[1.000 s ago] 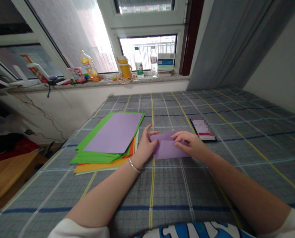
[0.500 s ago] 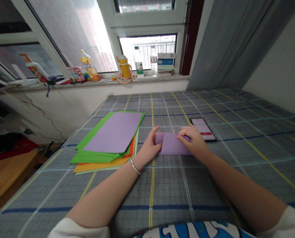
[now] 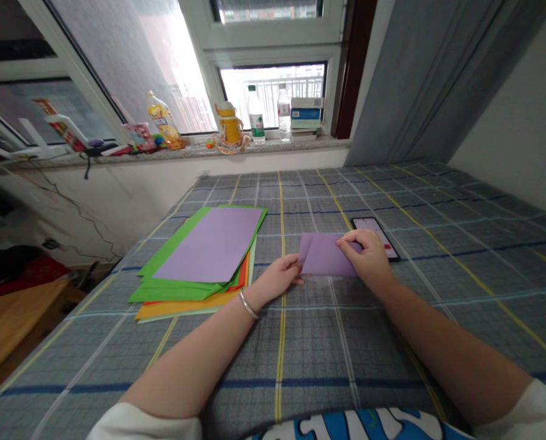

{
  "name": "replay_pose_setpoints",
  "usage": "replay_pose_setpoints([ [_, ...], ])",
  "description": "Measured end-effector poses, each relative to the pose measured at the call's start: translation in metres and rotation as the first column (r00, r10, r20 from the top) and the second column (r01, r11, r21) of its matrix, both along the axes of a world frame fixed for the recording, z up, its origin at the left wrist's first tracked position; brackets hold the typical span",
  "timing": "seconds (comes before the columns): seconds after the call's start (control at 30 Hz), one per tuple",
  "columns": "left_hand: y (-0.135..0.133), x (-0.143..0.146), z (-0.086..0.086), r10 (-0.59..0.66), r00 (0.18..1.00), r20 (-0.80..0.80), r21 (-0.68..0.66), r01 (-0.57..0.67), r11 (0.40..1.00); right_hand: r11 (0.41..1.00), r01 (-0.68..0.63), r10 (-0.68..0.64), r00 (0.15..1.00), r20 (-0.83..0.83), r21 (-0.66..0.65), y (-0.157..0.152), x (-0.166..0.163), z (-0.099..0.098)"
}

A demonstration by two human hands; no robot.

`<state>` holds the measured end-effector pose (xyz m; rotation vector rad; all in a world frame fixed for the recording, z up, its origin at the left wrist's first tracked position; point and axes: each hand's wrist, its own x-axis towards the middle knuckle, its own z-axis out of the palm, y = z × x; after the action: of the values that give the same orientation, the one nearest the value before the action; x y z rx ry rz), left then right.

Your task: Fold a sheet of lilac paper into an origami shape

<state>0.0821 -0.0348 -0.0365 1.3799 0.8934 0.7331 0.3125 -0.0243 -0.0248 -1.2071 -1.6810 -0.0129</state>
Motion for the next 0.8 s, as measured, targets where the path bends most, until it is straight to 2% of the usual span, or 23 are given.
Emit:
replay_pose_setpoints([
  [0.13,-0.006,0.003,0.004,0.094,0.990,-0.101,0.290,-0.061,0.955,0.999,0.023,-0.028,0.990,0.138,0.032,-0.006,-0.005,0.003],
  [0.23,-0.013,0.006,0.009,0.203,0.958,-0.201,0.434,-0.099,0.895,0.998,0.014,-0.025,0.980,0.197,0.058,-0.011,-0.011,0.005],
  [0.4,-0.020,0.010,0.015,0.303,0.911,-0.280,0.500,-0.132,0.856,0.999,-0.010,-0.002,0.969,0.247,0.047,-0.017,-0.015,0.007],
  [0.6,-0.023,0.011,0.017,0.341,0.893,-0.295,0.554,-0.131,0.822,1.000,-0.019,0.014,0.961,0.277,0.013,-0.021,-0.019,0.009],
  [0.8,-0.027,0.011,0.021,0.355,0.879,-0.318,0.626,-0.087,0.775,0.999,-0.006,-0.005,0.964,0.267,0.037,-0.024,-0.021,0.011],
])
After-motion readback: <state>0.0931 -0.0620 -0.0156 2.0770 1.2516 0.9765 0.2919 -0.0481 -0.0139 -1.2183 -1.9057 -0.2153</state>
